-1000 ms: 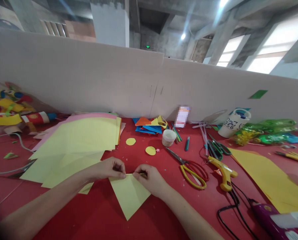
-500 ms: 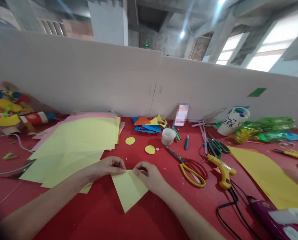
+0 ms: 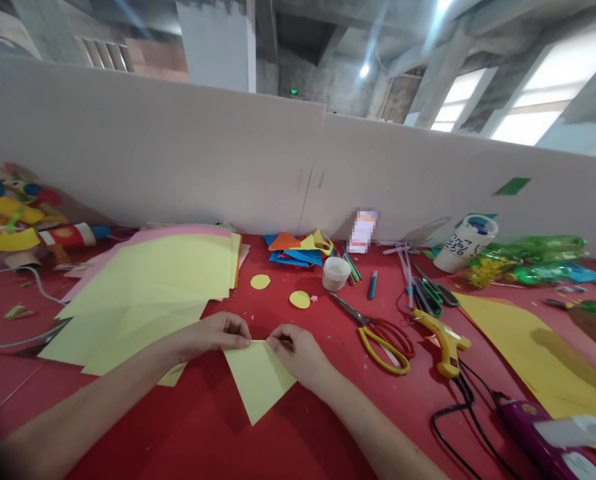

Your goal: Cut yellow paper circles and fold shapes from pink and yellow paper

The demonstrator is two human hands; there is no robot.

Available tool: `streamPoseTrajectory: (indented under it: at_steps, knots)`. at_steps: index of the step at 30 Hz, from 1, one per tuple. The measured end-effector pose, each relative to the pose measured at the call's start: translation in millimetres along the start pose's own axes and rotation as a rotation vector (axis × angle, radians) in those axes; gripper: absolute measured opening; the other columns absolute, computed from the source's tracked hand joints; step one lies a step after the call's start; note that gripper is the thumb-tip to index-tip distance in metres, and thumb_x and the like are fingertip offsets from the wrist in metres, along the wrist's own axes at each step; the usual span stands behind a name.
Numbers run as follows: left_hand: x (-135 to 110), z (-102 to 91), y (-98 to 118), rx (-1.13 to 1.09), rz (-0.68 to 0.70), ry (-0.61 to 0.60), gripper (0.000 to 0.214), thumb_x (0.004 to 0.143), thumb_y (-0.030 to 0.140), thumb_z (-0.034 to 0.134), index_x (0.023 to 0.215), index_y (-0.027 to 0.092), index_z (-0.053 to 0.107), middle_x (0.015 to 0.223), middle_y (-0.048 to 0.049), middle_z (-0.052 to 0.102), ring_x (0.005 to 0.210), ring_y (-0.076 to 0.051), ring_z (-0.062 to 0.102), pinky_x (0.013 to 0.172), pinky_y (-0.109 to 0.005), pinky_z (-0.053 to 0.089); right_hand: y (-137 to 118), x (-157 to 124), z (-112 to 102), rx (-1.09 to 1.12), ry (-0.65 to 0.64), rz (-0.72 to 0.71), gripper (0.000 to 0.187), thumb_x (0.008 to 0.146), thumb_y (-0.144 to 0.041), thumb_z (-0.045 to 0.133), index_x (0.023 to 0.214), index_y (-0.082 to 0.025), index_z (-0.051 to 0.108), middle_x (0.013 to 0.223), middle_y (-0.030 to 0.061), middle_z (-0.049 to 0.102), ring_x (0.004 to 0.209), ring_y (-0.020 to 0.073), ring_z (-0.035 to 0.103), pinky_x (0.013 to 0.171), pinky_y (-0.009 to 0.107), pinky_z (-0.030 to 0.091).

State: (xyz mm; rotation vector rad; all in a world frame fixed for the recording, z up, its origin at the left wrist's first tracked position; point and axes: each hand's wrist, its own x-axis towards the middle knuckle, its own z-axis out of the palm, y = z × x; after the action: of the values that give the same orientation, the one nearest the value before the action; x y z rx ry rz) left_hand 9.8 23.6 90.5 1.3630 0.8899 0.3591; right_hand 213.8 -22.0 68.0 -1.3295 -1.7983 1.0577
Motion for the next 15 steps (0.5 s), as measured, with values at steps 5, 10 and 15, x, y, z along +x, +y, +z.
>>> streamPoseTrajectory:
  at_steps: [5,10,15]
  knots:
    - [0.8,-0.9,0.3,0.025,0.006,0.002,0.016,0.066,0.03,0.069,0.069,0.014,0.065,0.061,0.0022,0.054,0.057,-0.009,0.044,0.056,-0.022,0.03,4.8,-0.4,-0.6,-0.035,0.049,-0.036,0.015,0.079,-0.028,0.05,0.075,-0.017,0.059,0.072,0.0022,0.06,0.068,0.0147,0.055,0.06,0.024,0.042]
    - [-0.7,1.2,3.7,0.026,0.007,0.035,0.017,0.065,0.031,0.069,0.068,0.015,0.065,0.06,0.0033,0.052,0.056,-0.009,0.042,0.055,-0.022,0.029,8.7,-0.2,-0.7,-0.033,0.085,-0.09,0.013,0.08,-0.028,0.053,0.078,-0.018,0.059,0.076,0.0028,0.062,0.071,0.015,0.057,0.063,0.024,0.045]
    - [-0.9,1.1,2.7,0.014,0.007,0.039,0.016,0.064,0.029,0.069,0.067,0.015,0.064,0.058,0.0043,0.049,0.054,-0.008,0.039,0.053,-0.021,0.029,7.9,-0.8,-0.9,-0.046,0.078,-0.109,0.01,0.079,-0.026,0.054,0.078,-0.018,0.059,0.074,0.0023,0.061,0.069,0.0142,0.057,0.063,0.023,0.045]
